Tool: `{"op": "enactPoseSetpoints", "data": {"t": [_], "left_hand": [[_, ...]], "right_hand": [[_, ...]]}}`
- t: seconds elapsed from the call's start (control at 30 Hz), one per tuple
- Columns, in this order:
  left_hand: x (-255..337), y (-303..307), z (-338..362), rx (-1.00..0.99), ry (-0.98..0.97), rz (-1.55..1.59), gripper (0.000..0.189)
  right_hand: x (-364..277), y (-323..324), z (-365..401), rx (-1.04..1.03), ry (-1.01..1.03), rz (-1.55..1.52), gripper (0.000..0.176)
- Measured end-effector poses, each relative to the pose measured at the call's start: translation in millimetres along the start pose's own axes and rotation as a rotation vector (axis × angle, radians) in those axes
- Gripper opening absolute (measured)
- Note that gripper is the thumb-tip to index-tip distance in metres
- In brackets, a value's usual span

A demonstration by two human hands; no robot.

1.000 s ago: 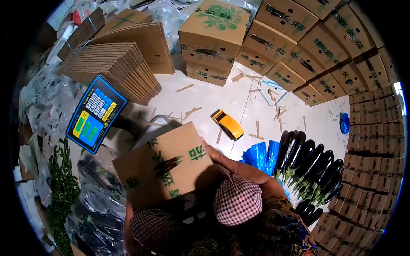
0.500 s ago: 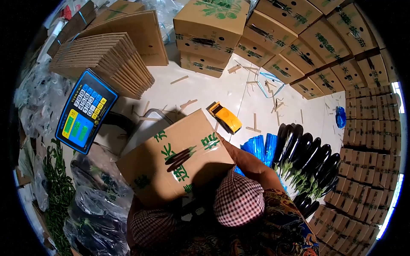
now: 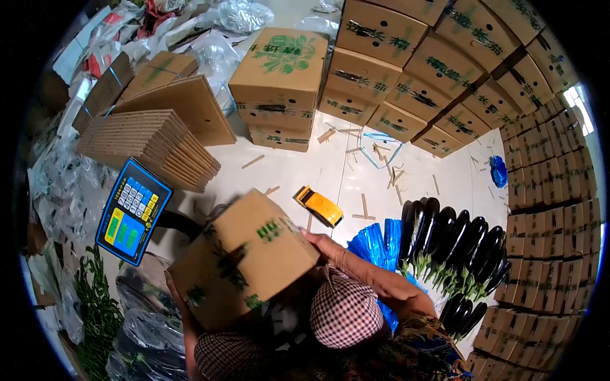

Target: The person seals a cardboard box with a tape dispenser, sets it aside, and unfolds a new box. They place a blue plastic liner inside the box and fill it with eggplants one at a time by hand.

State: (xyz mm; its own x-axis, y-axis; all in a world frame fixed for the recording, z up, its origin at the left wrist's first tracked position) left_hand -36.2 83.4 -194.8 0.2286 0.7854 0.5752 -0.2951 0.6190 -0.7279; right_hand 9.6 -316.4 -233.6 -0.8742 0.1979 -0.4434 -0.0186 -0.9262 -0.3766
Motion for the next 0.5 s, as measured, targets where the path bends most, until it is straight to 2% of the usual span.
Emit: {"op": "enactPoseSetpoints", "data": {"t": [0.03, 0.07, 0.17, 0.23, 0.3, 0.43, 0.47, 0.5], "left_hand": [[4, -6, -5, -0.035, -0.011, 0.003, 0.066], [8, -15, -13, -0.076, -0.020, 0.011, 0.066], [21, -59, -52, -0.241, -0.053, 0.046, 0.065], [27, -99, -88, -0.375, -0.038, 0.090, 0.065], [31, -148, -121, -0.307, -0.014, 0.100, 0.063], [21, -244, -192, -0.111, 0.125, 0.156, 0.058], [16, -266, -207, -0.067, 0.157, 0.151, 0.057], [11, -288, -217, -0.037, 0.183, 0.114, 0.055]], "right_hand": [[-12, -1, 9, -0.004, 0.027, -0.002, 0.060], [-34, -4, 25, 0.006, 0.145, 0.080, 0.064], [-113, -11, 83, 0.067, 0.363, 0.238, 0.062], [-172, -22, 122, -0.007, 0.627, 0.263, 0.058], [-229, -35, 153, 0.030, 0.896, 0.290, 0.058], [-312, -73, 182, 0.131, 1.299, 0.441, 0.086], [-320, -77, 179, 0.135, 1.305, 0.504, 0.092], [-329, -69, 156, 0.193, 1.317, 0.530, 0.091]]}}
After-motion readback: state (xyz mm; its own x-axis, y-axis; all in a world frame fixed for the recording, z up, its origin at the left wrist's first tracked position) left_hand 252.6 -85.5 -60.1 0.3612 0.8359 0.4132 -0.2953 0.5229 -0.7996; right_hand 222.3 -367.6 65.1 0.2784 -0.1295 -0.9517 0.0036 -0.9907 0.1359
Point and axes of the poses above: each hand's wrist, its own z-axis away from the middle knuckle, its own y-axis out of the back of the hand, x = y × z, the point moved 1 cm from there along -z, towards the middle knuckle, and after that the axes turned 7 degrees about -y, right-handed, at the moved point
